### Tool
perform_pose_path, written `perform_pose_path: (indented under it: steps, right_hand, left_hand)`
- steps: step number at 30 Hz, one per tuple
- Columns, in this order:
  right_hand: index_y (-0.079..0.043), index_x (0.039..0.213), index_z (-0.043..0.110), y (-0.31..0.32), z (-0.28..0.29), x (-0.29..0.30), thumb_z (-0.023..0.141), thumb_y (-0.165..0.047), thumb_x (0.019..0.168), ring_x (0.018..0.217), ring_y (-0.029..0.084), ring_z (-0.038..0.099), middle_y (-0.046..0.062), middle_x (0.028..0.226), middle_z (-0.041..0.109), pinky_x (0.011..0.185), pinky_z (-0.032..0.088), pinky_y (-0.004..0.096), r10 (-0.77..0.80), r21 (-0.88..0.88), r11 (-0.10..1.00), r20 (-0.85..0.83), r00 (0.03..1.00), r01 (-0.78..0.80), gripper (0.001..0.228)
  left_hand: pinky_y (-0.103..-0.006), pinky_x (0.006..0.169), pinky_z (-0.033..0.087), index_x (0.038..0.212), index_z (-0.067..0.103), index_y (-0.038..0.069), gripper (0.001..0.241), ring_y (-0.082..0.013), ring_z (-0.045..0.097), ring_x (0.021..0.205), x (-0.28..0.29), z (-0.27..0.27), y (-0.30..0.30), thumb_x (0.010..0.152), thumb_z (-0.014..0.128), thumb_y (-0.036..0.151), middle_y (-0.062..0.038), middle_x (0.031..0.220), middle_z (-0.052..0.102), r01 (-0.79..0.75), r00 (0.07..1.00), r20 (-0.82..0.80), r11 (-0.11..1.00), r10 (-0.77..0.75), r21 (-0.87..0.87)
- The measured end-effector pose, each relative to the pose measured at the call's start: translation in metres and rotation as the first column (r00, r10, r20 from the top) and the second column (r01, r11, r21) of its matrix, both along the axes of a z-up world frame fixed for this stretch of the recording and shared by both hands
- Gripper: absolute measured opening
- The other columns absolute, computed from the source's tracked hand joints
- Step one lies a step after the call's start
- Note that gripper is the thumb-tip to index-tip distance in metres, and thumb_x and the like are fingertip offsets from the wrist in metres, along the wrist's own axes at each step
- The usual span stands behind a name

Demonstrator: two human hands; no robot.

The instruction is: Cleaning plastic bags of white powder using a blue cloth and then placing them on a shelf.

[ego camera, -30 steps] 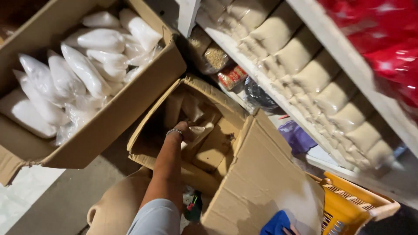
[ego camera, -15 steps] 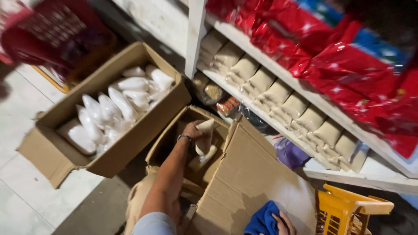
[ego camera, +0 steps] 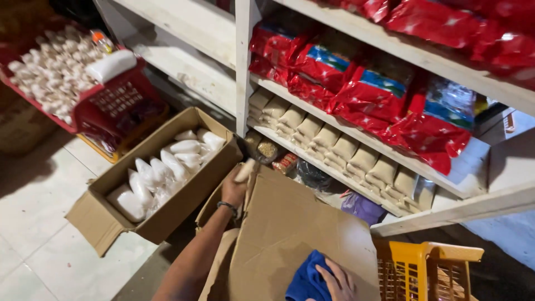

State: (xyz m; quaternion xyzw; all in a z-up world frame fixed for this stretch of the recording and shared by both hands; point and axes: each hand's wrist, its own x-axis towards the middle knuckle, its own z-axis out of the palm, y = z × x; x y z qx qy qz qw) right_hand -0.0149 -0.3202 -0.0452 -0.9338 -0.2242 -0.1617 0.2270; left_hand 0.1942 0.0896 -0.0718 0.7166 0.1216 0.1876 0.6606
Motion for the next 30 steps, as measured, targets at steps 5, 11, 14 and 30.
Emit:
perform_pose_path:
  steps: [5, 11, 14, 30]
  right_hand:
    - [-0.029, 0.134, 0.063, 0.021, 0.009, -0.012, 0.068, -0.079, 0.069, 0.126, 0.031, 0.055, 0.004, 0.142, 0.057, 0.108, 0.042, 0.052, 0.084, 0.063, 0.993, 0.156, 0.984, -0.095, 0.083]
    - [-0.023, 0.136, 0.060, 0.070, 0.106, -0.047, 0.068, -0.084, 0.067, 0.127, 0.039, 0.049, 0.012, 0.141, 0.050, 0.097, 0.034, 0.060, 0.255, -0.138, 0.958, 0.016, 0.967, -0.250, 0.093]
    - [-0.022, 0.139, 0.060, 0.092, 0.170, -0.059, 0.073, -0.077, 0.074, 0.133, 0.040, 0.047, 0.014, 0.147, 0.048, 0.101, 0.036, 0.062, 0.251, -0.161, 0.943, -0.228, 0.941, -0.291, 0.086]
    - [-0.009, 0.133, 0.062, 0.061, 0.130, -0.033, 0.057, -0.044, 0.104, 0.106, 0.030, 0.069, 0.010, 0.122, 0.070, 0.089, 0.057, 0.045, 0.709, 0.573, -0.599, 0.057, 0.703, 0.559, 0.045]
  left_hand:
    - [-0.0343, 0.074, 0.060, 0.127, 0.066, -0.002, 0.046, -0.0236, 0.072, 0.090, -0.035, 0.090, 0.057, 0.082, 0.076, -0.003, -0.017, 0.110, 0.075, -0.171, 0.984, -0.010, 0.947, 0.175, -0.270]
    - [-0.0375, 0.093, 0.064, 0.138, 0.060, -0.003, 0.061, -0.0271, 0.072, 0.106, -0.068, 0.146, 0.111, 0.080, 0.081, -0.003, -0.018, 0.121, 0.071, -0.241, 0.913, 0.206, 0.874, 0.351, -0.422]
    - [-0.0400, 0.089, 0.065, 0.138, 0.057, 0.001, 0.067, -0.0257, 0.071, 0.107, -0.108, 0.236, 0.084, 0.077, 0.085, 0.002, -0.015, 0.123, 0.068, -0.304, 0.871, 0.212, 0.825, 0.443, -0.477]
    - [-0.0470, 0.089, 0.059, 0.151, 0.040, 0.017, 0.074, -0.0270, 0.063, 0.118, -0.204, 0.134, -0.137, 0.085, 0.072, 0.028, -0.007, 0.132, 0.058, 0.392, 0.895, 0.203, 0.481, -0.398, -0.784]
